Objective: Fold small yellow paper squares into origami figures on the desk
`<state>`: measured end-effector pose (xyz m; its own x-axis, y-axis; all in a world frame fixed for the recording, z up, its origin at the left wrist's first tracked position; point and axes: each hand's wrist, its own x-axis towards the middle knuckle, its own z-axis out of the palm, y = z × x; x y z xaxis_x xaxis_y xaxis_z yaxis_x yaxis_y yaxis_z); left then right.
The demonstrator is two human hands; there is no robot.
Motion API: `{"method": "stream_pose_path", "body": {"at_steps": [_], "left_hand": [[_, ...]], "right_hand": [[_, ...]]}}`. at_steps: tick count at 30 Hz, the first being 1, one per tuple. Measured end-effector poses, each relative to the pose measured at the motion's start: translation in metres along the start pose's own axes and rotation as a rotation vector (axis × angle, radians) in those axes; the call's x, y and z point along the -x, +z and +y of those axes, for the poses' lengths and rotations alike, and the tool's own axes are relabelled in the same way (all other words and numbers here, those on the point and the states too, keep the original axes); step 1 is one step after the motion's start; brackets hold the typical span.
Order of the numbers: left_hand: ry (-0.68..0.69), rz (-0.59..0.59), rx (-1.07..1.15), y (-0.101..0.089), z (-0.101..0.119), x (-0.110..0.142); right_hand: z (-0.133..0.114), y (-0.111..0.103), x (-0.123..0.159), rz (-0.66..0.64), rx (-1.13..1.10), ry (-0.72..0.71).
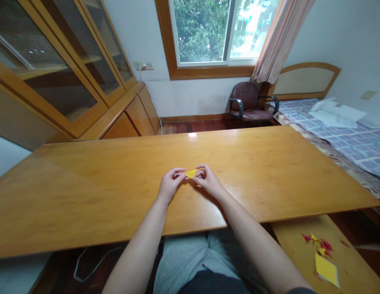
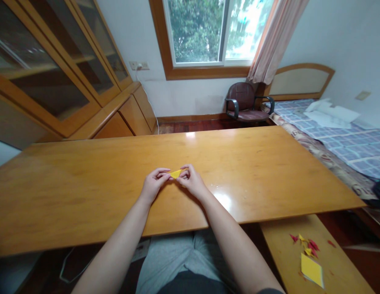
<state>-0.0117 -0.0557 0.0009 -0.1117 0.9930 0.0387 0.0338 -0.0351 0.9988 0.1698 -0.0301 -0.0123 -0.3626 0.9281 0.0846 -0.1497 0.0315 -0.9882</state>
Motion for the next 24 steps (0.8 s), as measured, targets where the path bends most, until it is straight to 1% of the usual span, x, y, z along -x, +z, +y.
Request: {"method": "stream_pose_path", "body": {"at_steps": [5,8,11,13,17,19,24], "left_hand": [[-0.030,0.036,0.077,0.000,0.003,-0.001],[-0.027,0.044,0.102,0.001,0.003,-0.001],[-0.018,0.008,0.076,0.001,0.003,0.000],[-0.010,-0.027,0.024,0.002,0.003,0.000],[0.024,-0.044,-0.061,0.002,0.002,0.000],[0.050,-0.040,-0.085,0.002,0.000,0.000],[0.133,-0.057,-0.177,0.001,-0.004,0.002]], "right_hand": [[0.001,-0.002,-0.001,-0.001,-0.037,0.018],[0.001,-0.003,-0.001,0.007,-0.039,-0.002],[-0.001,-0.004,0.001,0.031,-0.022,-0.041],[-0.003,-0.004,0.002,0.027,0.002,-0.042],[-0.005,-0.005,0.003,-0.013,0.117,-0.008],[-0.006,-0.005,0.003,-0.020,0.193,-0.017],[-0.009,-0.005,0.003,-0.057,0.402,-0.173]]}}
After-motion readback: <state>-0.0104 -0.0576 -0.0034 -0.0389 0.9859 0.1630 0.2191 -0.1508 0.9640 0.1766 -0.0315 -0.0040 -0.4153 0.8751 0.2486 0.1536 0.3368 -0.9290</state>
